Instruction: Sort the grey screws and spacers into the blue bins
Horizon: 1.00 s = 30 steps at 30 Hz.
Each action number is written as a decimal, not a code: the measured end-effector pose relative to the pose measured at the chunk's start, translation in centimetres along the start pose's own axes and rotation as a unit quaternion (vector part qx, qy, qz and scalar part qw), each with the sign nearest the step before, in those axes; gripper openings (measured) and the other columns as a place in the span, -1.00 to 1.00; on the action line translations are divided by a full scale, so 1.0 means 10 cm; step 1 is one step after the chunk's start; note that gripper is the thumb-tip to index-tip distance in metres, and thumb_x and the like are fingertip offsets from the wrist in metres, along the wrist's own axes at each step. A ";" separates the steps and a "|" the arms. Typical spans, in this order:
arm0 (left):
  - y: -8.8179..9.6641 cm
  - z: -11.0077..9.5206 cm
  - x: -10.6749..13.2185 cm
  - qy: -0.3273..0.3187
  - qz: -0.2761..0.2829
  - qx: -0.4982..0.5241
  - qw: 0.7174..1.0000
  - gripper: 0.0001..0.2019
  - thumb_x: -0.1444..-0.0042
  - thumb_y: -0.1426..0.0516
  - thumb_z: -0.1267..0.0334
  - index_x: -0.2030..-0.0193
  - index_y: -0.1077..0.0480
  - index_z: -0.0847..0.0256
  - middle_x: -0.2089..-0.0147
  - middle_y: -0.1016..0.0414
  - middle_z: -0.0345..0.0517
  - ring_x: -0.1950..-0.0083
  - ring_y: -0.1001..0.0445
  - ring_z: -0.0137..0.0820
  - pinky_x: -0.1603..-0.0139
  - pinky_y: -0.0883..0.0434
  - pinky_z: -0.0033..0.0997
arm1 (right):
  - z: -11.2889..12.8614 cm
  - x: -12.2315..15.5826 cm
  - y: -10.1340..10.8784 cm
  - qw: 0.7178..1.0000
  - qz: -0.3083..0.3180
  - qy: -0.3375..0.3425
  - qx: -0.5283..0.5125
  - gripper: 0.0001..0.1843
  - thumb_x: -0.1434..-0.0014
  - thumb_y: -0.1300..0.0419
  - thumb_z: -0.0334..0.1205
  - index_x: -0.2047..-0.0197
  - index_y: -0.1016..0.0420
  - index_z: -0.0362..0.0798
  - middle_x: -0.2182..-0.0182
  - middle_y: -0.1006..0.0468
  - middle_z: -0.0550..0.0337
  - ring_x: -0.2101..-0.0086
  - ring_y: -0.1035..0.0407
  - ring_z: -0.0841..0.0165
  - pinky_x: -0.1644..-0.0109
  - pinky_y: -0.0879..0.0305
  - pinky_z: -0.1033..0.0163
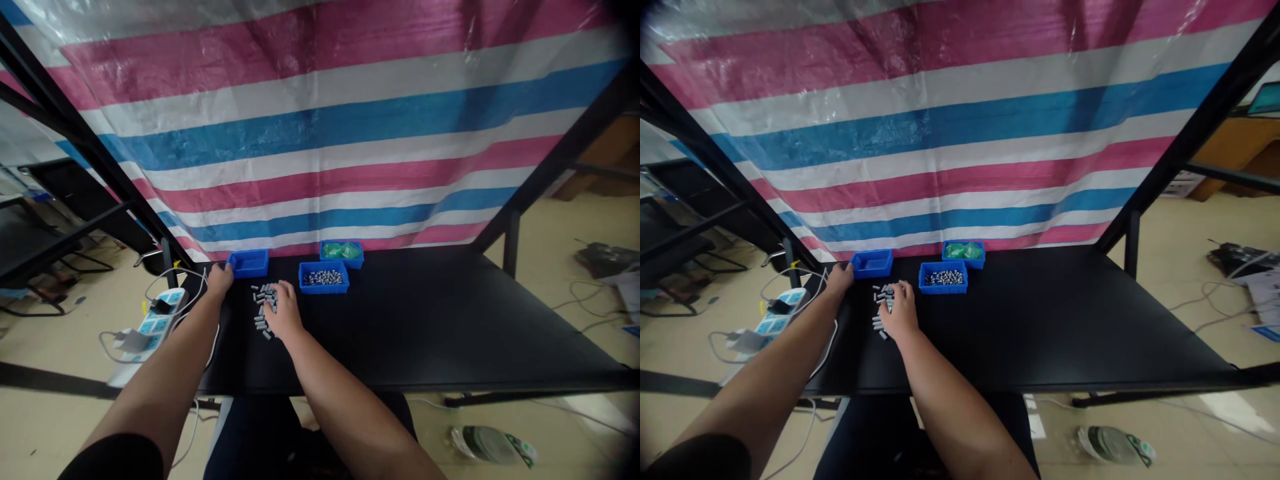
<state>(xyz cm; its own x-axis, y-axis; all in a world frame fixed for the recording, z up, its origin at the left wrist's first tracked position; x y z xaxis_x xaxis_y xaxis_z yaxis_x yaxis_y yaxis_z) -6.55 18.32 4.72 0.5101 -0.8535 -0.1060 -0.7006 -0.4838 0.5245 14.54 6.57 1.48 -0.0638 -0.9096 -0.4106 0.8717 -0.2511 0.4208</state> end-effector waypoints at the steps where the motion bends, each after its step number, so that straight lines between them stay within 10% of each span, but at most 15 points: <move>1: 0.02 -0.02 0.05 -0.013 -0.009 -0.018 1.000 -0.47 -0.13 -0.23 0.11 -0.12 -0.38 0.51 -0.15 -0.41 0.54 -0.31 -0.34 0.21 -0.29 -0.27 0.23 | 0.03 0.03 0.09 1.000 -0.014 0.021 -0.010 -0.61 -0.17 -0.17 -0.33 -0.09 -0.47 -0.09 -0.16 -0.37 -0.11 -0.22 -0.30 0.14 -0.37 -0.22 0.05; 4: 0.05 -0.03 0.31 -0.094 -0.014 -0.068 0.993 -0.39 -0.13 -0.22 0.09 -0.24 -0.33 0.43 -0.32 -0.27 0.48 -0.45 -0.14 0.16 -0.45 -0.01 0.19 | 0.08 0.15 0.40 0.997 -0.036 0.064 -0.019 -0.73 -0.18 -0.12 -0.32 0.05 -0.49 -0.02 -0.02 -0.42 -0.05 -0.09 -0.38 0.16 -0.27 -0.32 0.03; 8: -0.04 0.06 0.77 -0.317 0.093 -0.128 0.935 -0.45 -0.28 -0.07 0.02 -0.28 -0.33 0.35 -0.27 -0.37 0.31 -0.37 -0.28 0.02 -0.42 -0.16 0.08 | -0.02 0.38 0.81 0.998 -0.034 0.054 -0.002 -0.78 -0.17 -0.18 -0.23 0.08 -0.46 0.00 0.01 -0.42 -0.07 -0.07 -0.38 0.11 -0.23 -0.33 -0.04; 12: -0.15 0.19 0.95 -0.368 0.208 -0.102 0.901 -0.45 -0.29 -0.10 -0.01 -0.33 -0.32 0.21 -0.34 -0.36 0.14 -0.40 -0.29 -0.09 -0.45 -0.19 0.01 | -0.10 0.65 0.98 0.997 0.060 0.039 0.031 -0.35 -0.05 -0.39 -0.04 -0.18 -0.38 -0.04 -0.18 -0.33 -0.17 -0.21 -0.26 0.04 -0.32 -0.25 -0.06; 18: -0.36 0.17 0.94 -0.421 0.290 -0.167 0.843 -0.27 -0.26 -0.11 -0.12 -0.45 -0.18 0.25 -0.48 -0.18 0.16 -0.50 -0.14 -0.02 -0.49 -0.11 0.10 | -0.05 0.87 0.90 0.968 0.189 0.063 0.154 0.22 0.15 -0.52 0.11 -0.46 -0.09 -0.09 -0.39 -0.13 -0.18 -0.35 -0.07 -0.06 -0.45 -0.02 -0.19; 30: -0.45 0.05 1.51 -0.441 0.294 -0.128 0.838 -0.49 -0.35 -0.02 0.05 -0.32 -0.33 0.29 -0.33 -0.41 0.14 -0.41 -0.31 -0.14 -0.47 -0.19 -0.01 | -0.05 0.70 0.36 0.957 0.160 -0.010 0.242 0.30 0.04 -0.42 0.16 -0.51 0.14 -0.29 -0.47 0.10 -0.36 -0.45 0.24 -0.16 -0.47 0.16 -0.29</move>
<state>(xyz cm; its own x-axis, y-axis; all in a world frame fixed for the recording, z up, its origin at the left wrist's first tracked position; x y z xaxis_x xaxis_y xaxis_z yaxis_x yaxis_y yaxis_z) 4.05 7.48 0.30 -0.5318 -0.7958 -0.2896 -0.5146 0.0321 0.8568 17.49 -0.49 -0.32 0.1552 -0.9704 -0.1849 0.5207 -0.0787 0.8501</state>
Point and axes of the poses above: each hand's wrist, its own x-axis away from the middle knuckle, its own y-axis out of the back of the hand, z = x × y, the point moved 2 cm from there along -x, towards the middle knuckle
